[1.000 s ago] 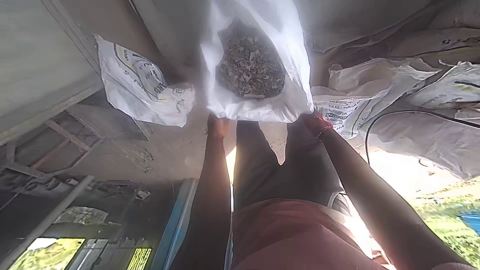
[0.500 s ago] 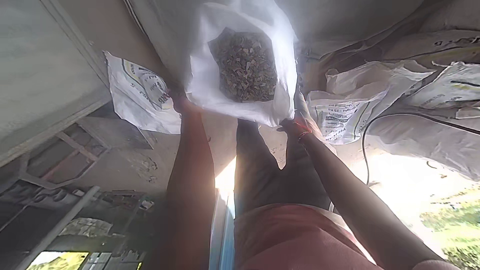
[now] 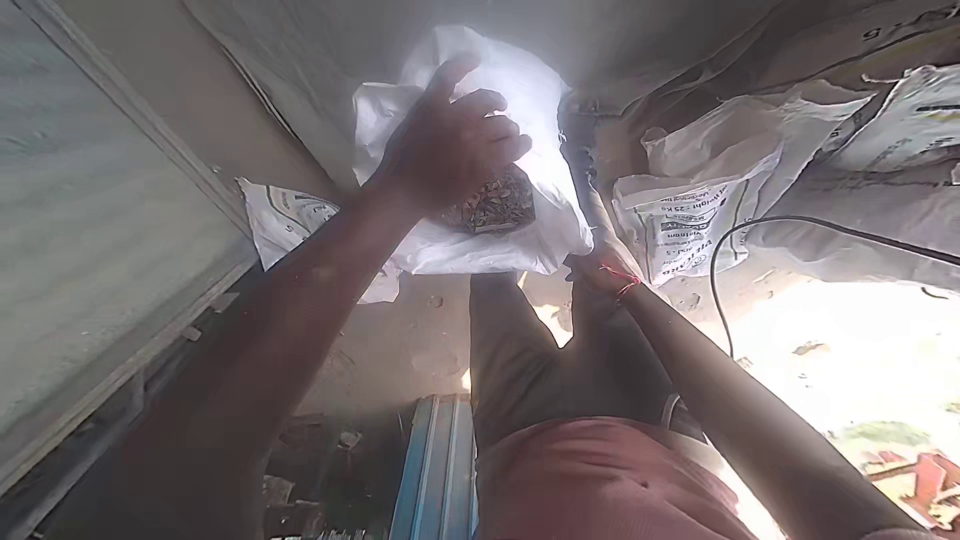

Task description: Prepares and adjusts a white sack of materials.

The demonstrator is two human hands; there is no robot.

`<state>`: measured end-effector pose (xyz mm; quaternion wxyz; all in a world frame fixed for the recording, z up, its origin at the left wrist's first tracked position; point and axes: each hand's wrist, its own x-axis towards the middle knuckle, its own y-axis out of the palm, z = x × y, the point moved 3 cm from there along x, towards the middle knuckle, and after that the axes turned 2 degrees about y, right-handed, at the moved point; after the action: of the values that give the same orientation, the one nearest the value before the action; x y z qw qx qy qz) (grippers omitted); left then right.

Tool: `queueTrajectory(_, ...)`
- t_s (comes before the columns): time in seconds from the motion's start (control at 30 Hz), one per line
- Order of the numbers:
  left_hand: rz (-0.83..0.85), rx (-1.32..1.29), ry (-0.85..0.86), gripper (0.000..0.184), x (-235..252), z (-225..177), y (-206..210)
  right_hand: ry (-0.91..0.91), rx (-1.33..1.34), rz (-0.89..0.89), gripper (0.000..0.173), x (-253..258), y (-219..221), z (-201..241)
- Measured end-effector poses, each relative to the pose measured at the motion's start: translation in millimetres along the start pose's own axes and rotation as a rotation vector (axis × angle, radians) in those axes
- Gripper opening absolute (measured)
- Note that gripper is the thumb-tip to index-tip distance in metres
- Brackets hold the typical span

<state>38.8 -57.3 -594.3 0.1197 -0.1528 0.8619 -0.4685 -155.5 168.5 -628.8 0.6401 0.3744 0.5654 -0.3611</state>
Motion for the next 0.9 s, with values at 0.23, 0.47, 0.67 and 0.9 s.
queueTrajectory(0.23,0.816,-0.644,-0.690,0.028,59,68,2,-0.124,-0.043,-0.153,0.024,21,-24,-5)
queueTrajectory(0.47,0.653,-1.029,-0.979,0.026,62,90,9,-0.410,-0.115,-0.459,0.027,18,-37,15)
queueTrajectory(0.67,0.660,-0.620,-1.132,0.037,60,131,5,-0.474,0.025,0.079,0.015,44,-59,31)
queueTrajectory(0.9,-0.309,-0.154,-0.760,0.042,13,94,-40,-0.256,-0.051,-0.032,0.017,52,-78,5)
